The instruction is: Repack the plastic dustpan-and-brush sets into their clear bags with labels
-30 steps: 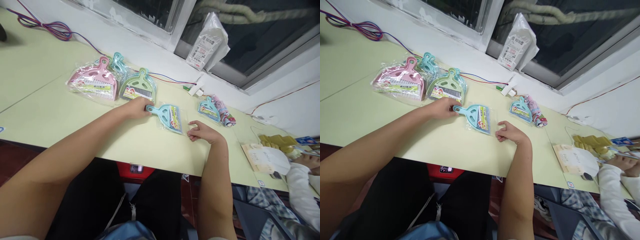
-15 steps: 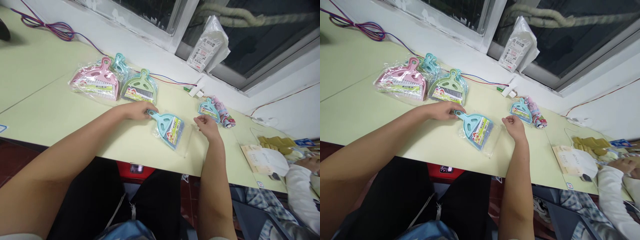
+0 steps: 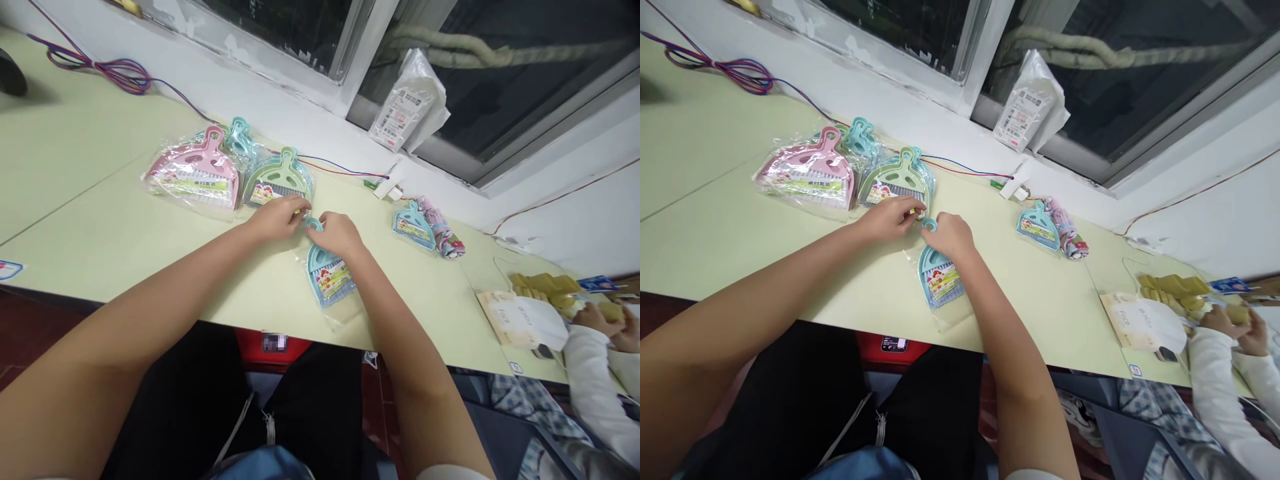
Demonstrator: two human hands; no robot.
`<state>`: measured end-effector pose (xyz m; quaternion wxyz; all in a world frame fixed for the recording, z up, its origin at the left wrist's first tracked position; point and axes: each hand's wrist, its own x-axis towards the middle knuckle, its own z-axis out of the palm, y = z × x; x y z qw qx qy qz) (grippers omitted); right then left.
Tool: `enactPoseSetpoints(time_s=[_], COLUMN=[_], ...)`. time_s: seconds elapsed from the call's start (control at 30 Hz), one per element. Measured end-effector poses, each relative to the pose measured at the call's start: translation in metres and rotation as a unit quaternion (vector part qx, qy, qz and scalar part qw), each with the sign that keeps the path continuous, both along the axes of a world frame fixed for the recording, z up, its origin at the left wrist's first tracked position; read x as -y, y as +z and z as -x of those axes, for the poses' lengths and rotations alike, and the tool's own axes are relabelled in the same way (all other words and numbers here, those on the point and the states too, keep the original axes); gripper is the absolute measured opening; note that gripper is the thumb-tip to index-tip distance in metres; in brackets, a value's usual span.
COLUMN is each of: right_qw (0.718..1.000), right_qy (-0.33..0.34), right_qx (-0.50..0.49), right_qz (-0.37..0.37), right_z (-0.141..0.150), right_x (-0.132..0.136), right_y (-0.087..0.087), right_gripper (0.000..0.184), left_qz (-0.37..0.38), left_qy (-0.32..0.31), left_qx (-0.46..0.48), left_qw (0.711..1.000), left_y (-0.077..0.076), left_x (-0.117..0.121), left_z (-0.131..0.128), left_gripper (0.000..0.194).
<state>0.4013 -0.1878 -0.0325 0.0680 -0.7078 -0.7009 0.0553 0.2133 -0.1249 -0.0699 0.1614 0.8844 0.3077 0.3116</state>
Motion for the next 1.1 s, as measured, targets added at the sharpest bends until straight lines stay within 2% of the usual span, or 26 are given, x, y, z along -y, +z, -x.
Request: enactPoseSetpoints(time_s=[0.13, 0.27, 0.4, 0.67, 0.87, 0.97, 1.1], right_qw=[0.999, 0.995, 0.983, 0.948, 0.939, 0.933, 0.928], right_qy=[-0.015, -0.080, -0.163, -0.290, -0.319, -0.327, -0.332], right_qx=[0.040, 0.057, 0.078, 0.129, 0.128, 0.146, 0.162], right_qz=[0.004, -0.010, -0.009, -0.020, -0.018, -0.027, -0.035], right_z=[-0.010, -0.048, -0.109, -0.244, -0.318, -0.343, -0.360], right_x=[0.000, -0.001, -0.008, -0.032, -0.070, -0.094, -0.114], right_y=[-0.003, -0.001, 0.012, 0.048, 0.066, 0.059, 0.027], right_gripper=[0.033, 0.037, 0.040, 0.041, 0.036, 0.039, 0.038], left_qz=[-0.003, -0.004, 0.002, -0.006, 0.003, 0.001, 0.009], left_qy=[0.003, 0.006, 0.009, 0.003, 0.002, -0.003, -0.006], left_qx=[-0.004, -0.008, -0.007, -0.017, -0.030, -0.039, -0.050], left_qw=[1.000, 1.000, 1.000, 1.000, 1.000, 0.999, 0.999], left_y=[-0.001, 0.000, -0.001, -0.008, -0.012, -0.014, -0.016], left_x=[-0.003, -0.002, -0.001, -0.001, -0.002, -0.002, -0.002], left_z=[0.001, 0.001, 0.001, -0.001, -0.004, -0.007, -0.009], left_gripper=[0.036, 0.036, 0.036, 0.035, 0.034, 0.034, 0.035])
